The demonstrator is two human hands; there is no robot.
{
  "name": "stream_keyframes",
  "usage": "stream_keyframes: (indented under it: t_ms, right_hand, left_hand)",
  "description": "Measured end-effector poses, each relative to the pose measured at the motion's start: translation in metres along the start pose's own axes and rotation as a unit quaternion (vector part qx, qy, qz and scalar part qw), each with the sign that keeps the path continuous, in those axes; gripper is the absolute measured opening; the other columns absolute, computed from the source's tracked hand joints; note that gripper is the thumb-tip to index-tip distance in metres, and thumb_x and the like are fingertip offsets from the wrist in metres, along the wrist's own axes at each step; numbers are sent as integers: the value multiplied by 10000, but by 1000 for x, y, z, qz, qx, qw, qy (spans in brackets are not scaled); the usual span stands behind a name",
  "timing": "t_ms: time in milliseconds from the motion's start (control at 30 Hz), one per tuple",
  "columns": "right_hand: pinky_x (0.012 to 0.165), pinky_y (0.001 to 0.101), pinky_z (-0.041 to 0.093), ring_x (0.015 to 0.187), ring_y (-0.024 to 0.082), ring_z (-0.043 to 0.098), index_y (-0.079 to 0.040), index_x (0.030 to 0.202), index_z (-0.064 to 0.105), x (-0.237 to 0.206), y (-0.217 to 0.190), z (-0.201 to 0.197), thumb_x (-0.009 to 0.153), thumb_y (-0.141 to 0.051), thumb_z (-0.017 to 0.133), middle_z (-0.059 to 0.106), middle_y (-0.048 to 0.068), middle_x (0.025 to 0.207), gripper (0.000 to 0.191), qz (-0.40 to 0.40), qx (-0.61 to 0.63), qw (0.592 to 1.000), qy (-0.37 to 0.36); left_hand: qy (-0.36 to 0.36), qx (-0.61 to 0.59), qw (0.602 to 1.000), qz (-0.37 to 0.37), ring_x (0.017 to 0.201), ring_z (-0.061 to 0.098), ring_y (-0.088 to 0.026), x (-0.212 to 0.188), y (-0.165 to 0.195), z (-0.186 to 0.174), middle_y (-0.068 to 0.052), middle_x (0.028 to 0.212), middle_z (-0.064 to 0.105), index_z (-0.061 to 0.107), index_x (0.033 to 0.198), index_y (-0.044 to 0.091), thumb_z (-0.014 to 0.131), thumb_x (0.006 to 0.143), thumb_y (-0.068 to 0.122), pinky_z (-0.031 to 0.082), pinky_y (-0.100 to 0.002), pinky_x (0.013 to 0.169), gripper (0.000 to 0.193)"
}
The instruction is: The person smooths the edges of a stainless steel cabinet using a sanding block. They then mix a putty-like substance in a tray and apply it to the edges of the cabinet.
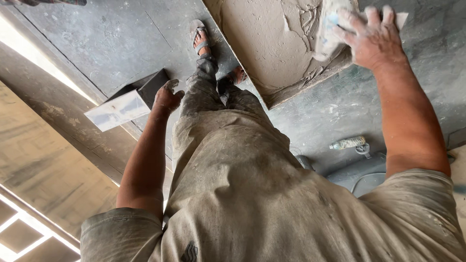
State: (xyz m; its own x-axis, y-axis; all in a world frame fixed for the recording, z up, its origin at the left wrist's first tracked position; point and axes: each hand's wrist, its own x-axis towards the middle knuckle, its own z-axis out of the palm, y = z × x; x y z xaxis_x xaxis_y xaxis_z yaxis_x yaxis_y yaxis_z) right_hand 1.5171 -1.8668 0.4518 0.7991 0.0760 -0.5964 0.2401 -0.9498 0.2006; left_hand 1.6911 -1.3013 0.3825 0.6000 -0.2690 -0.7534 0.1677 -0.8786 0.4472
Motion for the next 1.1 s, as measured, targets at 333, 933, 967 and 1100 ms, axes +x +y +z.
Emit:
stream_keyframes:
  t_ms: [333, 933, 967, 1100]
  right_hand:
    - [1212, 650, 192, 1456, 445, 269, -465, 1461, 625, 92, -87, -23, 813, 91, 656, 412, 97, 1629, 855, 6, 175, 981, 85]
    - [1203, 613, 189, 1425, 404, 258, -533, 1339, 586, 146, -27, -16, 1008, -222, 628, 266, 82, 1598, 456, -208, 248, 945, 38]
    - [1190, 600, 188, 1410, 435, 245, -538, 1356, 588, 145, -7, -21, 1024, -229, 633, 260, 153, 1594, 455, -118, 328, 937, 15]
    - [1226, 597, 174, 1466, 467, 243, -609, 1393, 561, 127, 37, -59, 874, -278, 703, 407, 73, 1641, 631, -95, -93, 990, 50]
  left_hand:
    - [-1, 26, 1000, 8, 1210, 656, -313, 2, -3, -4, -139, 1341, 675, 598, 1393, 121, 764, 859, 267, 515, -400, 1024, 577]
    - [61, -54, 997, 12, 1262, 632, -323, -1, -14, -7, -155, 1371, 660, 594, 1398, 91, 757, 874, 244, 503, -411, 1026, 570]
    - [58, -66, 996, -13, 1255, 634, -319, -6, -22, -5, -149, 1377, 656, 595, 1395, 96, 759, 867, 241, 508, -406, 1019, 571]
    - [31, -70, 994, -74, 1209, 662, -325, -25, -47, 5, -164, 1366, 657, 585, 1403, 85, 771, 850, 239, 531, -400, 998, 603]
